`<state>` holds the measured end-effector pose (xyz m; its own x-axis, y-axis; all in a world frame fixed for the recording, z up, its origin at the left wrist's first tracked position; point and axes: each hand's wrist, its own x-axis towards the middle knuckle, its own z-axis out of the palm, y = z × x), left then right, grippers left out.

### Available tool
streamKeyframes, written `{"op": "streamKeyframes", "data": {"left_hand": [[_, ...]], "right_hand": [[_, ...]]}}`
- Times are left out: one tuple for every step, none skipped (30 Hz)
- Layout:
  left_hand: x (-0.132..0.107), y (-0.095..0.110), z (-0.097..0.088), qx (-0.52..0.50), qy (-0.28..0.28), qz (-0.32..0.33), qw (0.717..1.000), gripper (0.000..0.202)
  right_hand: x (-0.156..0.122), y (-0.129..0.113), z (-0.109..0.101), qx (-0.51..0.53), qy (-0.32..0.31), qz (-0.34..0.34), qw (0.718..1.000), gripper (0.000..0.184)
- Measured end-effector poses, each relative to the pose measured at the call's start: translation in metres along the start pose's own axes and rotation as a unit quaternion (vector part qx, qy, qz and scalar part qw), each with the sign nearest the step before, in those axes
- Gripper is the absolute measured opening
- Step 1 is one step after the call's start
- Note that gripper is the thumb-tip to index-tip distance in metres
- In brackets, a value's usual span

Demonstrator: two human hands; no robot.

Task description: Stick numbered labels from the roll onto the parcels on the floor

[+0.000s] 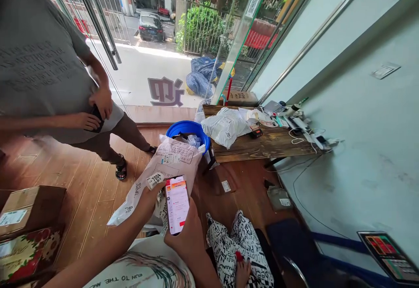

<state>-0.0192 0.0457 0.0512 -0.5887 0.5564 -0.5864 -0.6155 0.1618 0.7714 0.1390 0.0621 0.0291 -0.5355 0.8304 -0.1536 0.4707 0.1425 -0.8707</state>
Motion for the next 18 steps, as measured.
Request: {"op": "streamKeyframes", "data": {"left_hand": [[-0.001, 0.001, -0.001, -0.004, -0.009, 0.007, 1.0, 0.044], [-0.002, 0.001, -0.001, -0.005, -0.016, 0.013, 1.0, 0.043], [-0.003, 0.001, -0.002, -0.004, -0.021, 0.018, 1.0, 0.042], [-0.003, 0.001, -0.003, -0.002, -0.027, 0.022, 0.999, 0.042], [-0.004, 0.0, -0.004, -0.001, -0.034, 0.024, 0.999, 0.043], [-0.004, 0.0, -0.004, -0.002, -0.041, 0.025, 0.999, 0.043], [-0.005, 0.0, -0.005, -0.005, -0.048, 0.027, 0.998, 0.044], [-0.005, -0.001, -0.006, -0.008, -0.052, 0.027, 0.998, 0.043], [-0.005, -0.001, -0.007, -0.011, -0.052, 0.027, 0.998, 0.042], [-0.005, -0.001, -0.008, -0.014, -0.049, 0.027, 0.998, 0.041], [-0.005, -0.002, -0.008, -0.016, -0.043, 0.027, 0.999, 0.041], [-0.005, -0.002, -0.009, -0.018, -0.039, 0.028, 0.999, 0.041], [-0.006, -0.003, -0.01, -0.02, -0.038, 0.029, 0.999, 0.041], [-0.007, -0.005, -0.01, -0.021, -0.038, 0.031, 0.999, 0.041], [-0.008, -0.006, -0.011, -0.021, -0.039, 0.031, 0.999, 0.042], [-0.01, -0.008, -0.01, -0.018, -0.042, 0.024, 0.999, 0.042], [-0.012, -0.01, -0.01, -0.011, -0.048, 0.013, 0.999, 0.042], [-0.015, -0.012, -0.009, 0.0, -0.056, -0.002, 0.998, 0.042]], "right_hand": [[-0.001, 0.0, 0.001, 0.006, 0.007, -0.005, 1.0, 0.097], [-0.002, 0.0, 0.002, 0.012, 0.012, -0.011, 1.0, 0.097], [-0.002, 0.001, 0.003, 0.016, 0.017, -0.015, 1.0, 0.096], [-0.003, 0.001, 0.004, 0.016, 0.018, -0.017, 1.0, 0.096], [-0.004, 0.001, 0.004, 0.013, 0.019, -0.017, 1.0, 0.096], [-0.004, 0.001, 0.005, 0.01, 0.018, -0.017, 1.0, 0.096], [-0.005, 0.001, 0.005, 0.007, 0.017, -0.015, 1.0, 0.096], [-0.006, 0.001, 0.005, 0.006, 0.016, -0.013, 1.0, 0.096], [-0.006, 0.001, 0.004, 0.007, 0.017, -0.01, 1.0, 0.096], [-0.006, 0.002, 0.004, 0.012, 0.017, -0.008, 1.0, 0.096], [-0.007, 0.004, 0.004, 0.024, 0.014, -0.005, 1.0, 0.096], [-0.008, 0.006, 0.005, 0.045, 0.009, -0.002, 0.999, 0.096], [-0.008, 0.009, 0.006, 0.078, -0.001, 0.003, 0.997, 0.097], [-0.009, 0.013, 0.008, 0.123, -0.015, 0.01, 0.992, 0.097], [-0.011, 0.018, 0.011, 0.183, -0.036, 0.02, 0.982, 0.097], [-0.013, 0.024, 0.014, 0.251, -0.058, 0.035, 0.966, 0.096], [-0.015, 0.029, 0.018, 0.319, -0.075, 0.053, 0.943, 0.093], [-0.017, 0.035, 0.022, 0.376, -0.086, 0.072, 0.92, 0.09]]}}
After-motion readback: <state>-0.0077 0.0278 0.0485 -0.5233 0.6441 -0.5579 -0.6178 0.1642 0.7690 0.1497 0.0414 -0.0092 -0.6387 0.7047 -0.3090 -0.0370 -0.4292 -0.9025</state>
